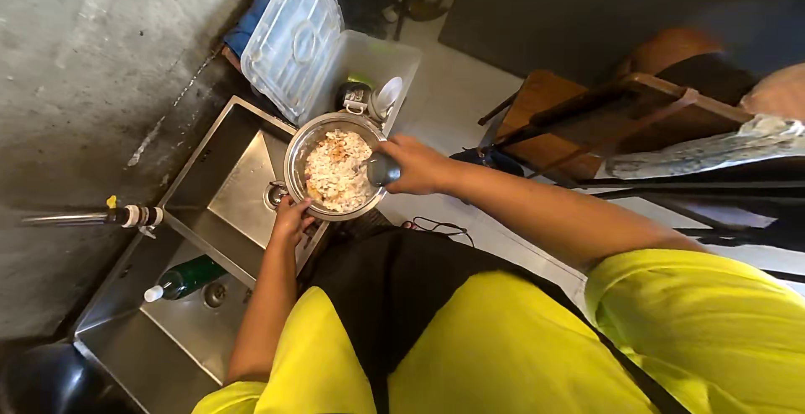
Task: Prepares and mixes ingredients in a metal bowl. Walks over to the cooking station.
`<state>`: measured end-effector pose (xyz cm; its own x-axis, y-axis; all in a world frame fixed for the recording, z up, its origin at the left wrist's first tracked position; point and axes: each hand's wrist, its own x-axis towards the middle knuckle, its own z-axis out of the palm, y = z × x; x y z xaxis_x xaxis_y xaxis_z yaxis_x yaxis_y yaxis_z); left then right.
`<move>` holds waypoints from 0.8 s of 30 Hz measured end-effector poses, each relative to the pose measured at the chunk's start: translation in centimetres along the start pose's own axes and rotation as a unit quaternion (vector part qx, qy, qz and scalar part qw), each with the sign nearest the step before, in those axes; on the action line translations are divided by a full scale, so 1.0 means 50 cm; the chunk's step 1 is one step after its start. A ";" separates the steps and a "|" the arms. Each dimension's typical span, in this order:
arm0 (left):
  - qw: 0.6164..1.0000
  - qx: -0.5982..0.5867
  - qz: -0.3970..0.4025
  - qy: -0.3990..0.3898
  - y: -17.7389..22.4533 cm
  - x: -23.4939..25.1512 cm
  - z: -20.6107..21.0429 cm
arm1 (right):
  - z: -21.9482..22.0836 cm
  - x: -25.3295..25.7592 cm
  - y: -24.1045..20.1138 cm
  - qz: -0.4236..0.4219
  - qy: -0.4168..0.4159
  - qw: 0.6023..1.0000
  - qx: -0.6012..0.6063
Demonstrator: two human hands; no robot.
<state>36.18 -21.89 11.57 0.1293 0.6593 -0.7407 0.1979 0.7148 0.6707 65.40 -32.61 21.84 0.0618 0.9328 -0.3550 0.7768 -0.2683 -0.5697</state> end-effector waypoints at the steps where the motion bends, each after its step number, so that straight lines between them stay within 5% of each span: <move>1: 1.000 -0.003 0.000 0.002 0.002 -0.002 0.001 | -0.008 0.004 0.008 0.004 0.005 1.000 0.000; 16: 1.000 0.000 0.008 0.006 0.002 -0.008 0.004 | -0.037 0.114 -0.040 0.016 0.069 0.997 -0.013; 24: 1.000 -0.005 0.004 0.008 -0.001 -0.009 0.003 | 0.026 0.057 -0.086 -0.038 0.030 0.999 0.003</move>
<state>36.27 -22.29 11.86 0.1150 0.6690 -0.7343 0.1876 0.7113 0.6774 61.43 -29.11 22.34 0.0417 0.9632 -0.2653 0.7764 -0.1984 -0.5982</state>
